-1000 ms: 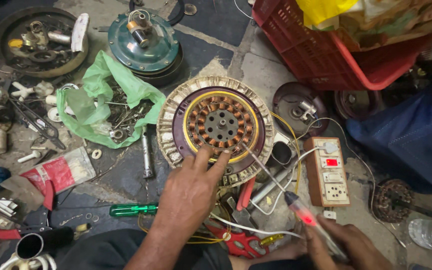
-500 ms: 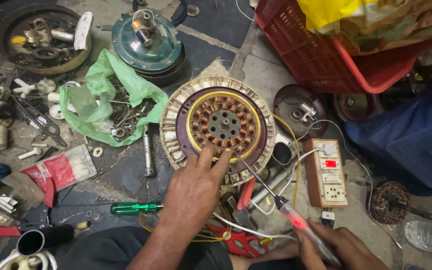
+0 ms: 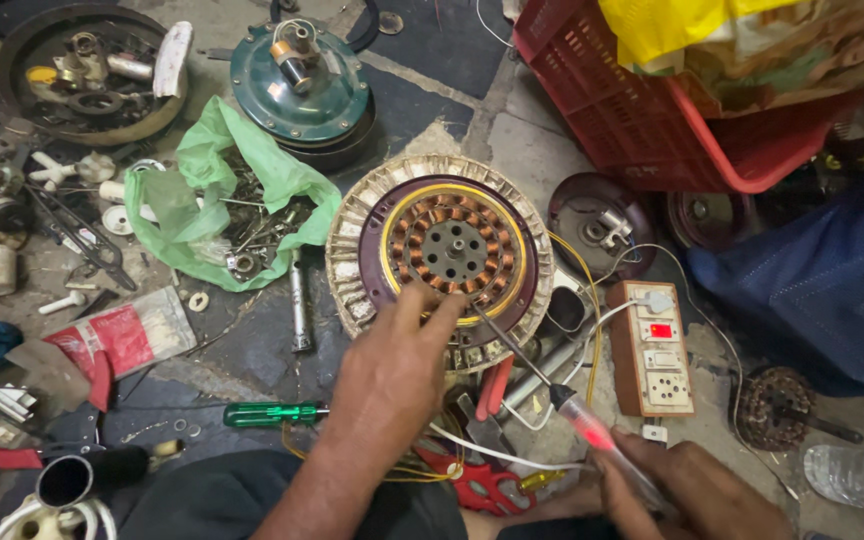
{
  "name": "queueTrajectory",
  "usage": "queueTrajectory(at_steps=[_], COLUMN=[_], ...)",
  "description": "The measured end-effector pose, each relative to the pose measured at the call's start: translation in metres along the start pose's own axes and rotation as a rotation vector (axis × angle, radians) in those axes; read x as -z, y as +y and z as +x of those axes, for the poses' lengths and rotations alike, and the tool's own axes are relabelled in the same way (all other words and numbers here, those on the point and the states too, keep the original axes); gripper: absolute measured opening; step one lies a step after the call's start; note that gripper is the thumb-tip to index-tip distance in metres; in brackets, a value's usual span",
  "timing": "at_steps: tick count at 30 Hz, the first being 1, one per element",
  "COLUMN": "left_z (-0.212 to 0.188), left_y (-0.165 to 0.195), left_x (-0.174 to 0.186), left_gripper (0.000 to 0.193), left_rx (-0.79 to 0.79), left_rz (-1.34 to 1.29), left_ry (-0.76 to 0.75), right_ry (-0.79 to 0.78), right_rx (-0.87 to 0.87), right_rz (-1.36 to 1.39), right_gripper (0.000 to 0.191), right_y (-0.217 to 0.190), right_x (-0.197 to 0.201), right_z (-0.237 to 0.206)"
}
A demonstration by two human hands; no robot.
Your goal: The person sits on the floor and uses a test light to check the windings of a disassembled motor stator. They probe multiple copper coil connections while holding the stator with one hand and the test light with the other, moving between different points on the component.
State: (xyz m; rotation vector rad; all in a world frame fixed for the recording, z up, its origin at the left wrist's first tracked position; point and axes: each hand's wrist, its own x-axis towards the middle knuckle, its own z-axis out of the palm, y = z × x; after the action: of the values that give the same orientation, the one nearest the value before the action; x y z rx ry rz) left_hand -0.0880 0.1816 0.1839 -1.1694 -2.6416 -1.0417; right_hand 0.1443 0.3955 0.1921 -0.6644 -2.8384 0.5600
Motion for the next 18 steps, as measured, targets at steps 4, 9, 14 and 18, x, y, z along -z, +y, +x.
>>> queueTrajectory(at_steps=[4, 9, 14, 18], left_z=[0.001, 0.007, 0.011, 0.011], left_y=[-0.013, -0.036, -0.045, -0.048], left_x=[0.003, -0.004, -0.009, -0.003], left_gripper=[0.046, 0.032, 0.026, 0.027], left_rx=[0.118, 0.344, 0.450, 0.595], left_rz=[-0.397, -1.068, -1.360, -1.607], left_ry=[0.236, 0.399, 0.415, 0.410], right_ry=[0.096, 0.086, 0.091, 0.088], right_rx=[0.182, 0.180, 0.269, 0.221], right_rz=[0.007, -0.138, -0.148, -0.216], right_gripper=[0.042, 0.038, 0.030, 0.029], right_y=[-0.015, -0.045, -0.061, -0.064], right_x=[0.018, 0.044, 0.055, 0.058], right_z=[0.019, 0.040, 0.048, 0.049])
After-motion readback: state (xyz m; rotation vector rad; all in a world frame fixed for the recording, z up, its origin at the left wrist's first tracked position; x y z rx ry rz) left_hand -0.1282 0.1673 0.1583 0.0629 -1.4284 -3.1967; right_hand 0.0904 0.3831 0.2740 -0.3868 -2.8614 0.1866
